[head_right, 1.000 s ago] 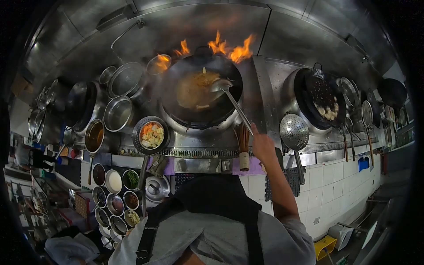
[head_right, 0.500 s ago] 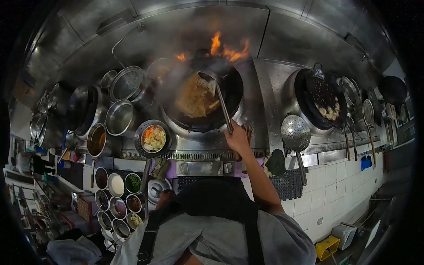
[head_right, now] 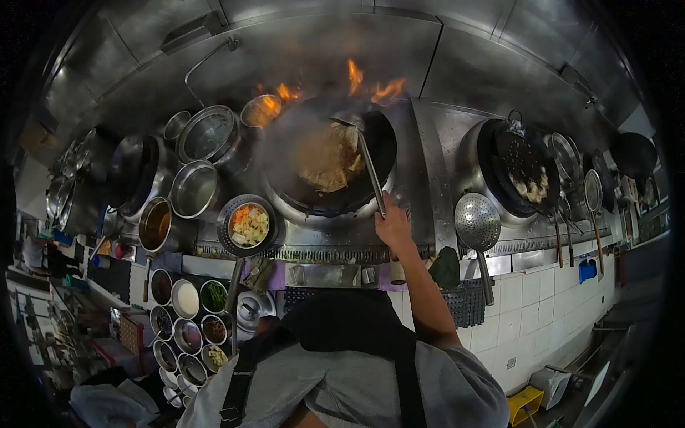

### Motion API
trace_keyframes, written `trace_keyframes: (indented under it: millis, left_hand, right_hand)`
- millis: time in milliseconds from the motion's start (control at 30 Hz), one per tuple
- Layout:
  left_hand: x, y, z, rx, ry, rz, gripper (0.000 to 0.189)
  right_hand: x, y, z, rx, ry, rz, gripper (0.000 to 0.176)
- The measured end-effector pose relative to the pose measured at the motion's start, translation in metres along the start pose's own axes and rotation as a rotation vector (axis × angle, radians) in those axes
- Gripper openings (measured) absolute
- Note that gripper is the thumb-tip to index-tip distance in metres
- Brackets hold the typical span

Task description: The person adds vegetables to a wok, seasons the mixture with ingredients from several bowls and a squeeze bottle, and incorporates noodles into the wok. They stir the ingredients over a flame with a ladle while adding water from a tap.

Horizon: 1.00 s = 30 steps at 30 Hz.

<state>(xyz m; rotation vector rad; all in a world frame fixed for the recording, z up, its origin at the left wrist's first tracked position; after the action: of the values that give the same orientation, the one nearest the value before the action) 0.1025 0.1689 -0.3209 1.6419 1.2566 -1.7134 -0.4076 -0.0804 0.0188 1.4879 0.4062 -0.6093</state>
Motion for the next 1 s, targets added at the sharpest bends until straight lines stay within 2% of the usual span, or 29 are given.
trace_keyframes:
  millis: [33,67,133,167,233,267,333,433,467,500,533,567,633,667,733,767,833,867,933,967,1000]
  left_hand:
    - [-0.012,-0.003,0.004,0.026,-0.106,0.018,0.032]
    - [-0.018,-0.008,0.009,0.021,-0.106,0.014,0.032]
    - [-0.023,-0.009,0.016,-0.461,-0.087,-0.71,0.026]
    - [-0.028,-0.013,0.018,-0.463,-0.088,-0.711,0.026]
    - [-0.04,-0.019,0.02,-0.293,-0.206,-0.71,0.029]
    - [-0.048,-0.023,0.02,-0.294,-0.206,-0.709,0.029]
    - [-0.054,-0.027,0.015,-0.566,0.031,-0.838,0.029]
    - [-0.023,-0.019,0.0,-0.643,0.134,-0.913,0.027]
    - [0.013,0.002,-0.026,-0.641,0.136,-0.914,0.027]
    - [0.022,0.003,-0.031,-0.253,0.018,-0.511,0.026]
    - [0.012,-0.007,-0.004,0.13,-0.096,-0.101,0.024]
    - [0.013,-0.005,-0.004,0.132,-0.095,-0.101,0.024]
    - [0.021,0.005,-0.004,0.255,-0.129,0.014,0.022]
    - [0.021,-0.008,-0.035,0.255,-0.131,0.015,0.022]
    - [0.004,-0.004,-0.003,-0.619,0.314,-0.746,0.022]
    - [0.006,-0.003,-0.004,-0.623,0.313,-0.746,0.022]
    - [0.006,-0.005,0.0,-0.402,-0.014,-0.749,0.023]
    - [0.004,-0.007,0.0,-0.405,-0.016,-0.752,0.023]
    - [-0.008,-0.01,0.004,-0.42,0.001,-0.759,0.027]
    - [-0.017,-0.013,0.004,-0.422,-0.002,-0.757,0.027]
    - [-0.024,-0.017,0.004,-0.46,0.009,-0.806,0.027]
  right_hand:
    - [-0.002,0.012,-0.009,0.059,-0.013,-0.068,0.059]
    - [-0.002,0.018,-0.014,0.057,-0.008,-0.069,0.059]
    - [-0.005,0.024,-0.021,0.071,-0.04,-0.055,0.059]
    - [-0.008,0.026,-0.021,0.07,-0.038,-0.056,0.059]
    - [-0.015,0.028,-0.021,0.064,-0.049,-0.012,0.06]
    - [-0.017,0.029,-0.019,0.064,-0.048,-0.011,0.06]
    - [-0.019,0.031,-0.019,0.127,-0.037,-0.067,0.061]
    - [-0.024,0.034,-0.023,0.072,-0.047,-0.003,0.061]
    - [-0.024,0.033,-0.023,0.074,-0.048,-0.005,0.061]
    - [-0.021,0.029,-0.022,0.067,-0.029,0.004,0.062]
    - [-0.018,0.026,-0.022,0.059,-0.009,0.014,0.063]
    - [-0.009,0.022,-0.02,0.06,-0.01,0.014,0.063]
    - [0.009,0.012,-0.017,0.079,-0.037,0.018,0.049]
    - [0.009,0.008,-0.015,0.078,-0.038,0.018,0.049]
    - [0.013,-0.001,-0.01,0.216,0.134,0.242,0.043]
    - [0.018,-0.002,-0.008,0.214,0.138,0.244,0.043]
    - [0.025,-0.002,-0.006,0.056,0.041,0.105,0.041]
    - [0.026,-0.008,-0.005,0.053,0.044,0.104,0.041]
    - [0.029,-0.017,-0.001,-0.069,0.132,0.071,0.064]
    - [0.021,-0.005,-0.001,-0.072,0.133,0.073,0.064]
    - [0.003,0.019,-0.002,0.034,0.198,0.065,0.064]
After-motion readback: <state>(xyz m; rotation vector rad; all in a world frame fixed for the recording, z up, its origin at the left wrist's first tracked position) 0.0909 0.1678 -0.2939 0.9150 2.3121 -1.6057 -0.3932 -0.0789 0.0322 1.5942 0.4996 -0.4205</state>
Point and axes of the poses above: each hand's wrist, its own z-axis towards the middle knuckle, its own x-axis out of the palm, y = z × x, the point moved 2 cm from there along z, towards the middle knuckle, and after that the axes turned 12 degrees about z, right-handed, at the moved point
